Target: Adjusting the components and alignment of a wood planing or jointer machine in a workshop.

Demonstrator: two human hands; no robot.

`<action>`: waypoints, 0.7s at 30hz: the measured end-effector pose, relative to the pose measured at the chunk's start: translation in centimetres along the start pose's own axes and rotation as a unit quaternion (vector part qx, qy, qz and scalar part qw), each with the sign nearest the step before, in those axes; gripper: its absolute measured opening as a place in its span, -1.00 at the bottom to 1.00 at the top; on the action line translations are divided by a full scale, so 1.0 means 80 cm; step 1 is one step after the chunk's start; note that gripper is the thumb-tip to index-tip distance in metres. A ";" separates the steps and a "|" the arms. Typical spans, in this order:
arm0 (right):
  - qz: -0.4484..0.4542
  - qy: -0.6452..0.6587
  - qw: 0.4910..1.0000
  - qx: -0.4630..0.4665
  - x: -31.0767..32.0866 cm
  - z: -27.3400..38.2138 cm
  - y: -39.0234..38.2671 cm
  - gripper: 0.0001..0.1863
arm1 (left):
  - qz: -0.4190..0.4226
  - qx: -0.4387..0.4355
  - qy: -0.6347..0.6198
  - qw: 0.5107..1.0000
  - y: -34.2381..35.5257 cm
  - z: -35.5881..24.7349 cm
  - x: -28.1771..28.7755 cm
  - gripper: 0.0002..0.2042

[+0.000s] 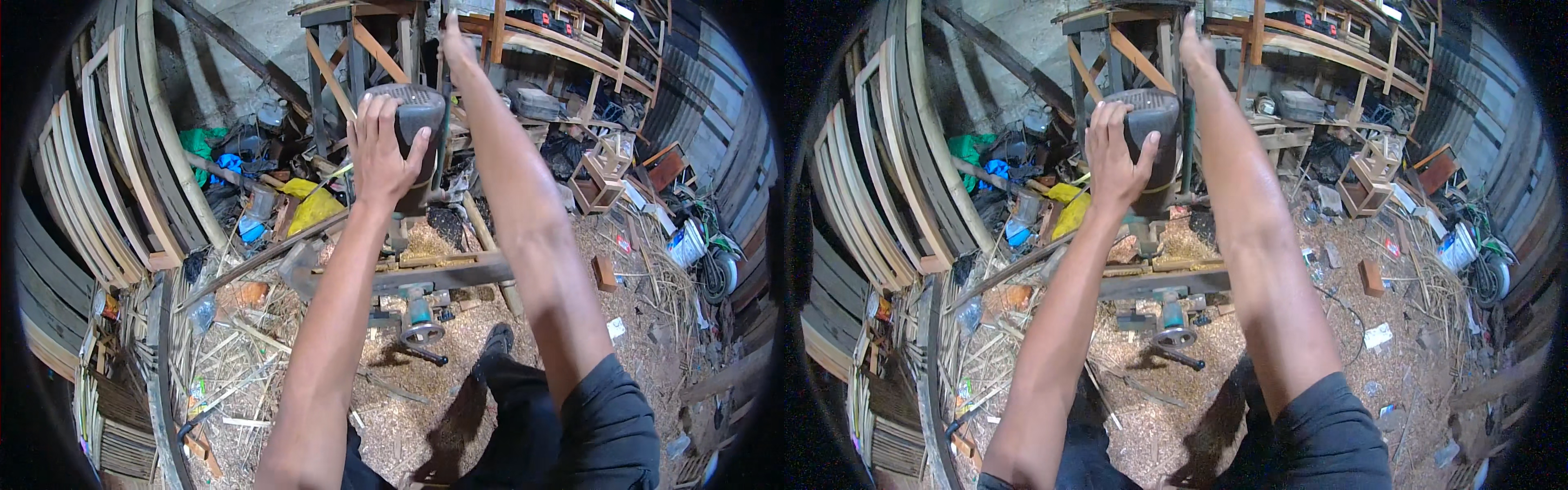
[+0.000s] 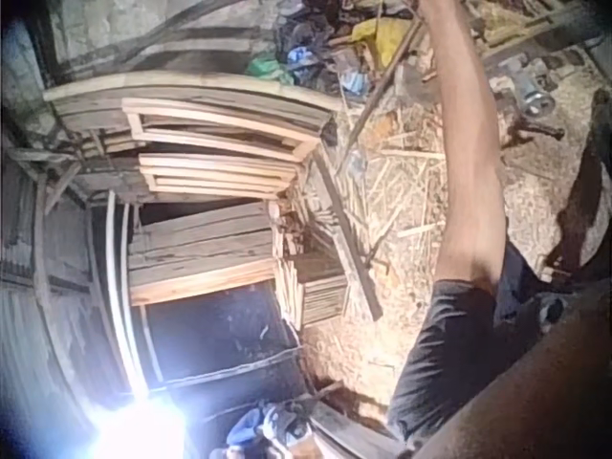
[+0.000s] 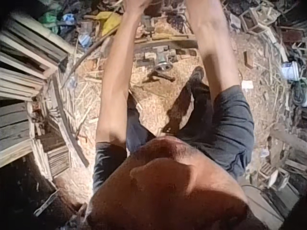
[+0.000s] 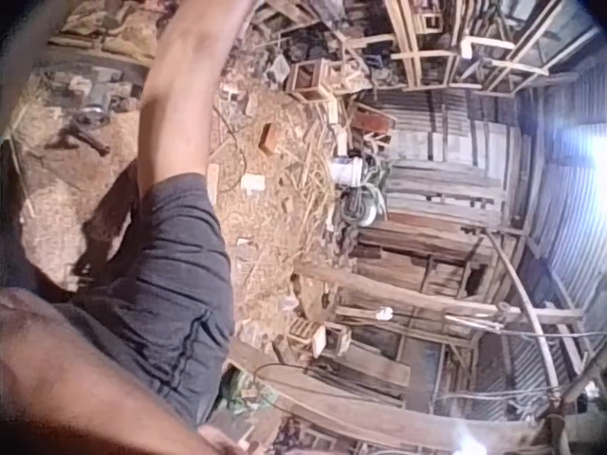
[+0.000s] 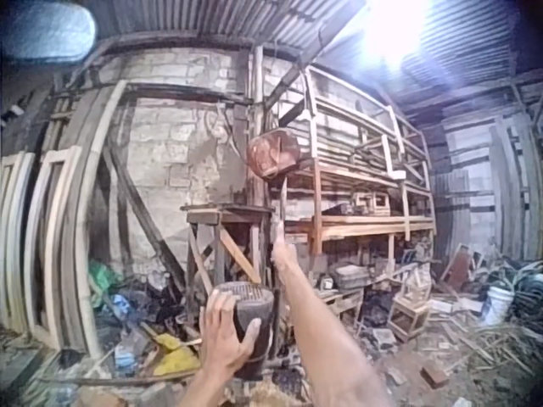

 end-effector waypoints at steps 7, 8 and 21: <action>-0.070 -0.019 0.997 -0.038 0.028 0.032 -0.083 -0.25 | 0.031 0.076 -0.003 0.997 0.002 0.015 0.014 -0.40; -0.069 -0.020 0.996 -0.043 0.036 0.021 -0.088 -0.25 | 0.067 0.110 -0.007 0.992 0.001 0.017 0.012 -0.38; 0.032 0.116 0.990 0.077 0.101 -0.001 -0.306 -0.62 | 0.170 0.300 -0.176 0.922 -0.152 -0.024 0.071 -0.35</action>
Point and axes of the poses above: each hand's wrist, its own y-axis towards the middle knuckle, its own x-axis out of the back of the hand, z = x × y, the point moved 6 cm from there along y, towards the middle knuckle, and after that the axes turned 9 degrees about -y, right-handed, at the moved point
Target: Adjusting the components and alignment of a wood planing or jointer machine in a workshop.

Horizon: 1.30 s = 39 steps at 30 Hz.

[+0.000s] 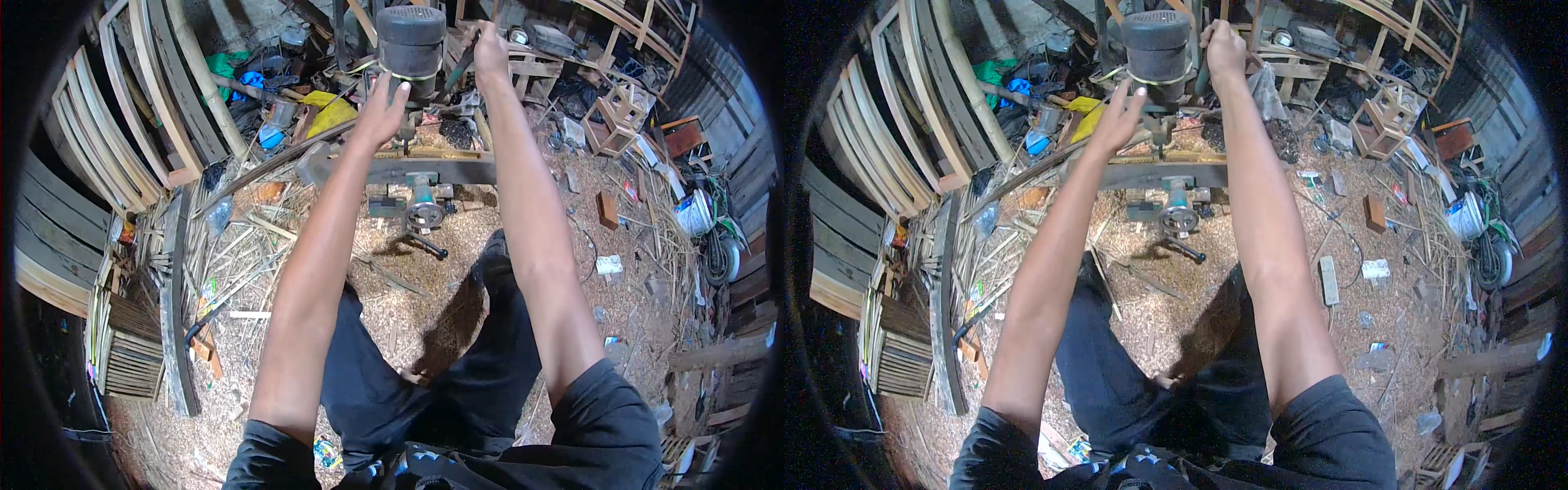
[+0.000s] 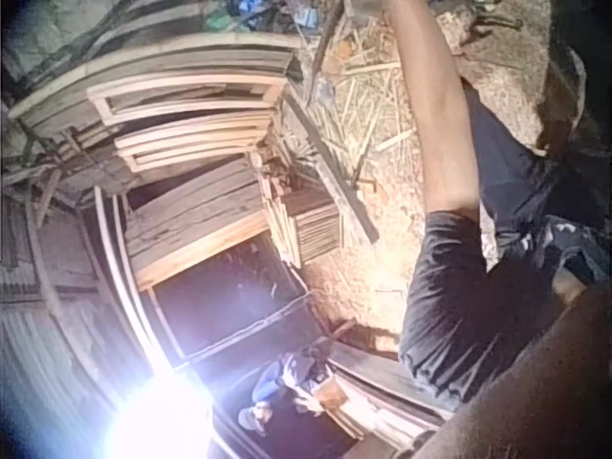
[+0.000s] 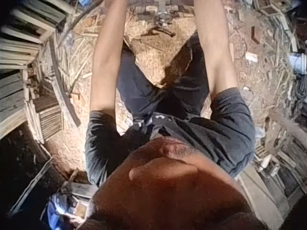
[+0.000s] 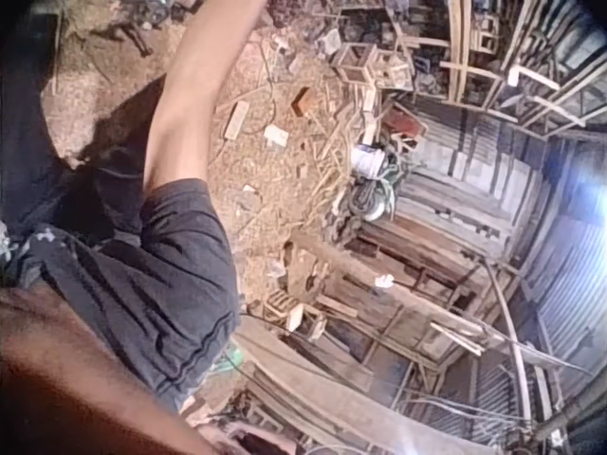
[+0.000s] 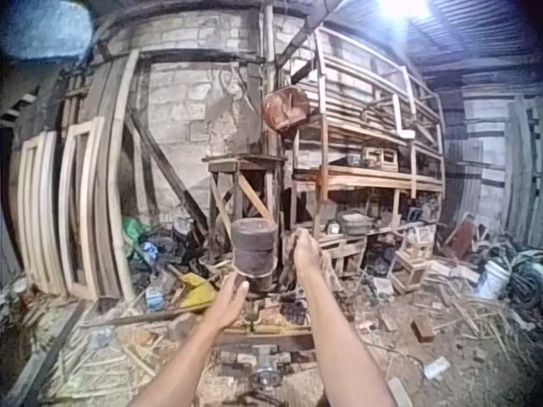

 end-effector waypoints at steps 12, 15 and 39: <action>0.035 -0.090 0.995 -0.011 0.028 -0.039 -0.101 -0.59 | -0.013 0.119 -0.039 0.992 -0.150 0.033 0.013 -0.41; 0.075 -0.190 0.979 -0.010 0.022 -0.012 -0.047 -0.52 | -0.018 0.137 -0.062 0.989 -0.169 0.041 0.020 -0.41; -0.032 0.052 0.997 0.054 0.029 -0.012 -0.153 -0.52 | -0.115 0.165 -0.126 0.971 -0.169 0.042 0.015 -0.66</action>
Point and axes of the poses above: each hand's wrist, its own y-axis towards the middle knuckle, its own x-axis out of the back of the hand, z = x × y, the point moved 6 cm from there along y, towards the middle knuckle, and after that the axes turned 9 degrees about -y, right-handed, at the moved point
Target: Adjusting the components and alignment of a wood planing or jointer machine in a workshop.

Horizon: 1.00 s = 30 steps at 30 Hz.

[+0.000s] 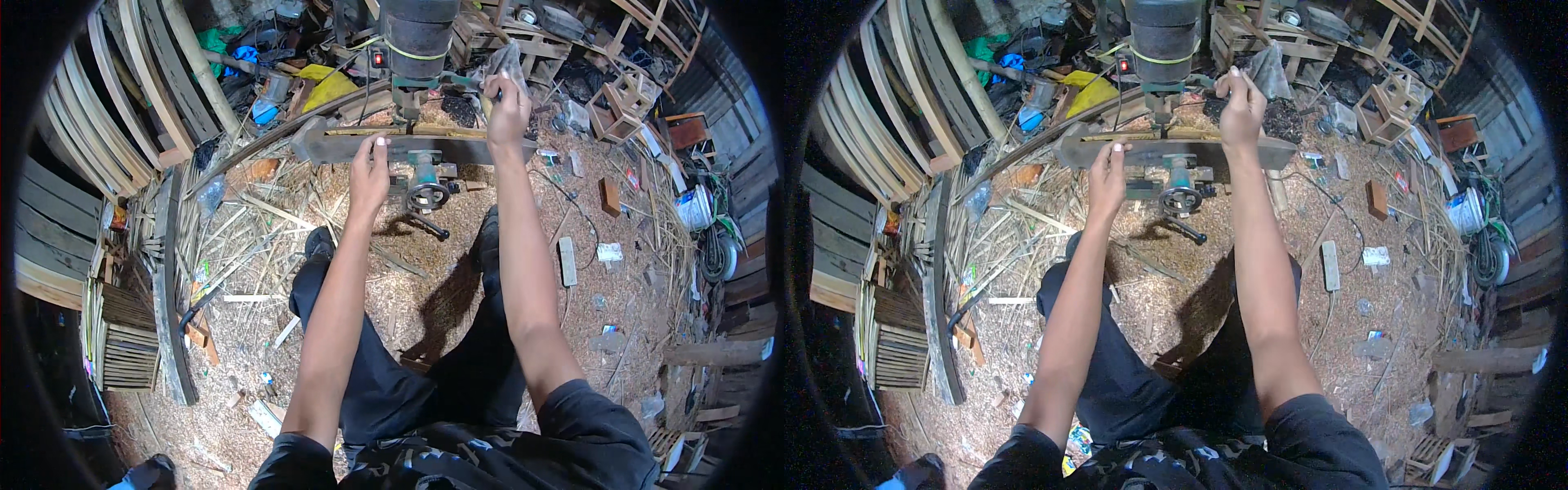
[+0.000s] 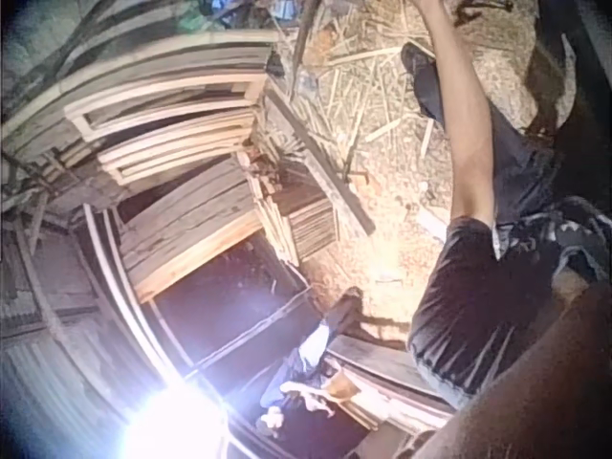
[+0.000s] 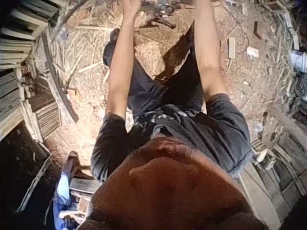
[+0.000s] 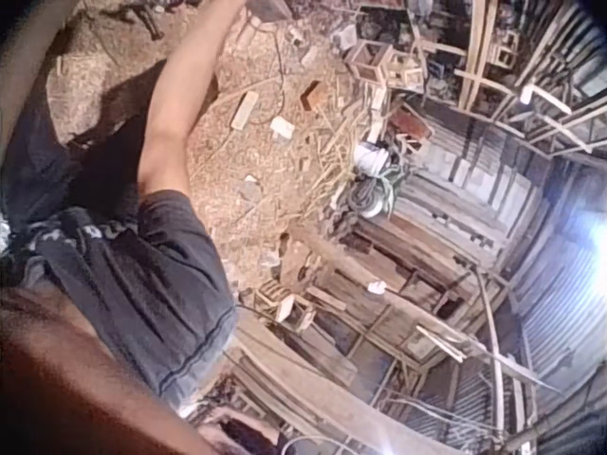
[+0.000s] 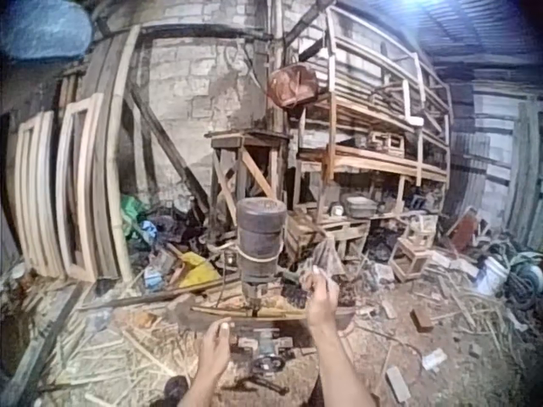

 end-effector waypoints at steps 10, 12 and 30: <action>0.219 -0.300 0.924 -0.088 -0.039 0.023 0.106 -0.47 | -0.018 -0.051 0.031 0.998 -0.010 0.013 0.017 -0.64; 0.285 -0.416 0.864 -0.007 -0.046 0.007 0.167 -0.46 | -0.004 -0.062 0.040 0.997 -0.012 0.004 0.003 -0.64; -0.022 -0.132 0.991 -0.010 0.005 -0.006 -0.023 -0.43 | -0.026 -0.038 0.018 0.999 -0.005 0.005 0.021 -0.66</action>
Point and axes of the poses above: each hand's wrist, its own y-axis towards the middle knuckle, its own x-axis out of the back of the hand, z = x × y, the point moved 6 cm from there along y, towards the middle knuckle, and after that the axes turned 9 degrees about -y, right-handed, at the moved point
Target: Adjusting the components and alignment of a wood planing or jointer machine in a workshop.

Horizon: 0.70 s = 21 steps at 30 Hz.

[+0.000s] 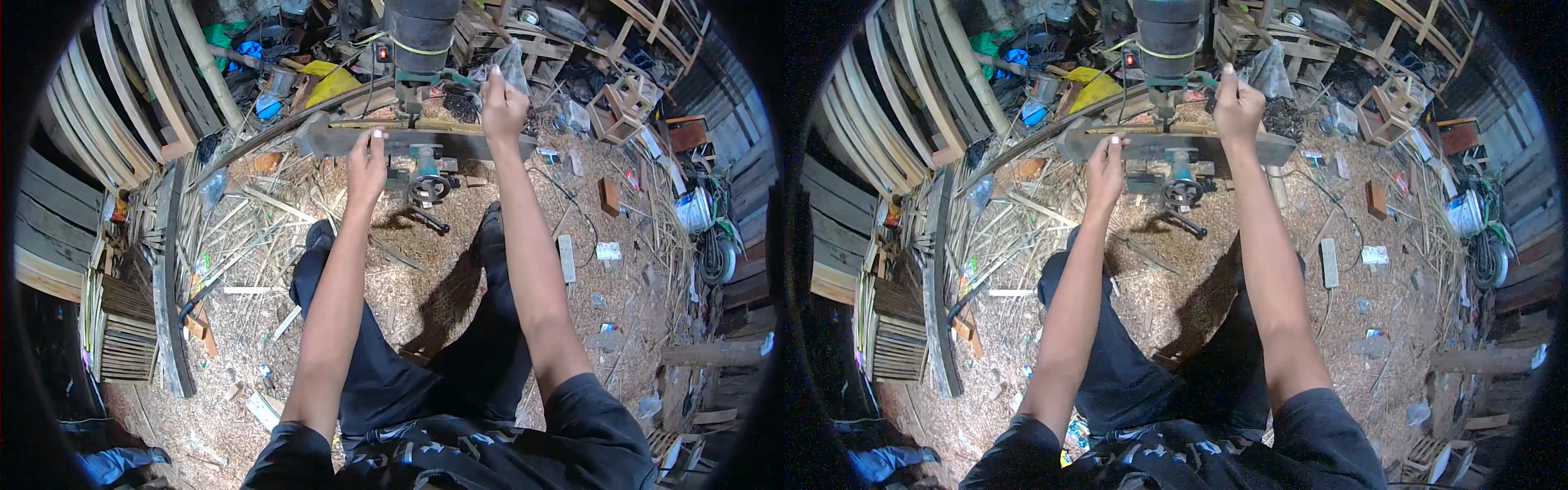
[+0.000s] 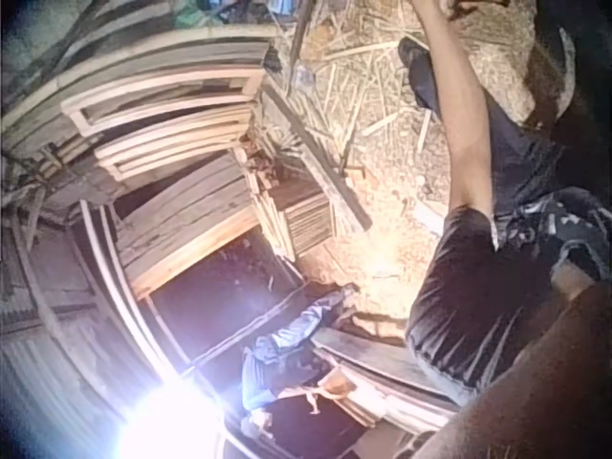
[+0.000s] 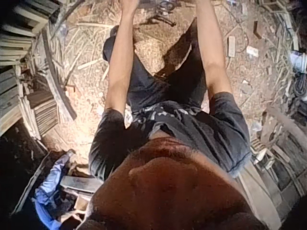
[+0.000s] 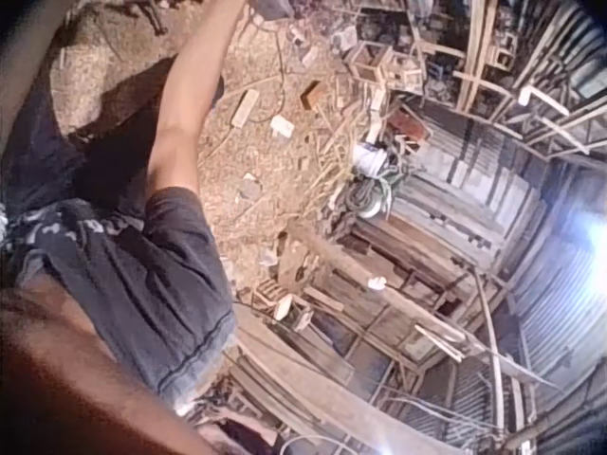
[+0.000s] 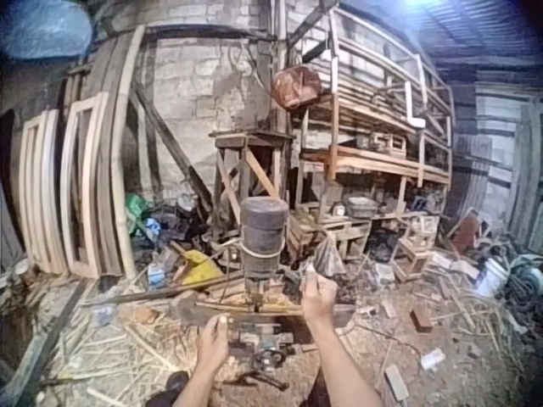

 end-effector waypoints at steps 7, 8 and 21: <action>0.127 -0.165 0.972 -0.106 -0.027 0.013 0.072 -0.44 | 0.007 -0.001 0.001 1.000 -0.012 -0.003 -0.005 -0.67; 0.189 -0.216 0.955 -0.074 -0.036 0.024 0.090 -0.45 | 0.006 0.000 0.003 1.000 -0.015 -0.002 -0.005 -0.67; 0.292 -0.539 0.784 0.100 -0.025 -0.012 0.020 -0.68 | 0.030 -0.016 0.072 0.997 -0.020 -0.004 -0.017 -0.66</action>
Point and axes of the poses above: each hand's wrist, its own y-axis towards the middle knuckle, its own x-axis out of the back of the hand, z = x × y, the point moved 6 cm from there along y, towards the middle knuckle, and after that the axes turned 9 degrees about -y, right-handed, at the moved point
